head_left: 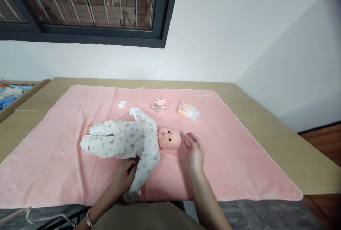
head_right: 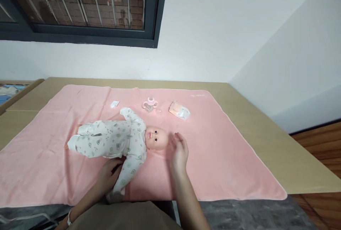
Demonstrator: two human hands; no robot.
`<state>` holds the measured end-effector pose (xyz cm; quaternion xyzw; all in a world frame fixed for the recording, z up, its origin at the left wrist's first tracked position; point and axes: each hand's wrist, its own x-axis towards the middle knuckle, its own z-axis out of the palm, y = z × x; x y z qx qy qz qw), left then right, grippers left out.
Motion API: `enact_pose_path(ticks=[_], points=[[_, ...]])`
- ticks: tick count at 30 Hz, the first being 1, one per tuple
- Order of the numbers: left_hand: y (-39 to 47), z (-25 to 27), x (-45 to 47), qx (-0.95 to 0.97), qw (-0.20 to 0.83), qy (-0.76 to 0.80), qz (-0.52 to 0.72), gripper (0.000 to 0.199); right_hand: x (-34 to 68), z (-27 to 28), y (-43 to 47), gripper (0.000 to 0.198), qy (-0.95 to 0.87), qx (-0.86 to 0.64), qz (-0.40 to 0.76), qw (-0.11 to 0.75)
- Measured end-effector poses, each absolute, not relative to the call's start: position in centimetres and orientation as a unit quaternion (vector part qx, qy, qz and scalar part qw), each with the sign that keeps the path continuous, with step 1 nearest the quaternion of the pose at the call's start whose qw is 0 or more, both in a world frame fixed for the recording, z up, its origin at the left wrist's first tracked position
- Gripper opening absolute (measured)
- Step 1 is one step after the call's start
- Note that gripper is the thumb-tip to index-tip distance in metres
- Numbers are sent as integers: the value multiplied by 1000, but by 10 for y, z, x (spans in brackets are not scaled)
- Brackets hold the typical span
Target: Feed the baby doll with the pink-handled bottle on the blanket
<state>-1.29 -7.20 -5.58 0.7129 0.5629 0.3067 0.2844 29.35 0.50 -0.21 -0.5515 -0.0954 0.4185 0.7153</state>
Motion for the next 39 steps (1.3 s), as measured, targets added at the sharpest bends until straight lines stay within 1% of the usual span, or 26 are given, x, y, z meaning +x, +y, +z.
enact_pose_path(ticks=[2,4,6,10,15,17,22,26,29,35,39], points=[[-72,-56,-14,716,285,560,303,27,302,3,17,52,-163,-569,389,706],[-72,-57,-15,719,283,559,300,26,307,2,24,46,-191,-571,387,698],[-73,-58,-15,724,281,553,303,25,306,-6,23,42,-148,-559,405,708],[-75,-59,-15,726,285,543,312,23,287,-24,9,29,16,-520,466,716],[-78,-53,-13,732,296,534,302,25,264,-14,5,19,67,-486,466,737],[-79,-52,-13,737,294,529,302,25,258,-4,10,22,92,-494,471,725],[-80,-52,-12,731,289,527,324,26,247,9,20,33,130,-503,534,667],[-80,-51,-11,729,293,528,324,26,247,7,24,49,100,-446,602,655],[-80,-50,-12,729,297,530,316,28,251,6,26,56,74,-402,661,629],[-79,-51,-14,728,307,531,308,29,246,9,23,52,-32,-387,664,639],[-79,-51,-15,726,314,529,309,28,249,6,27,53,-63,-376,682,624]])
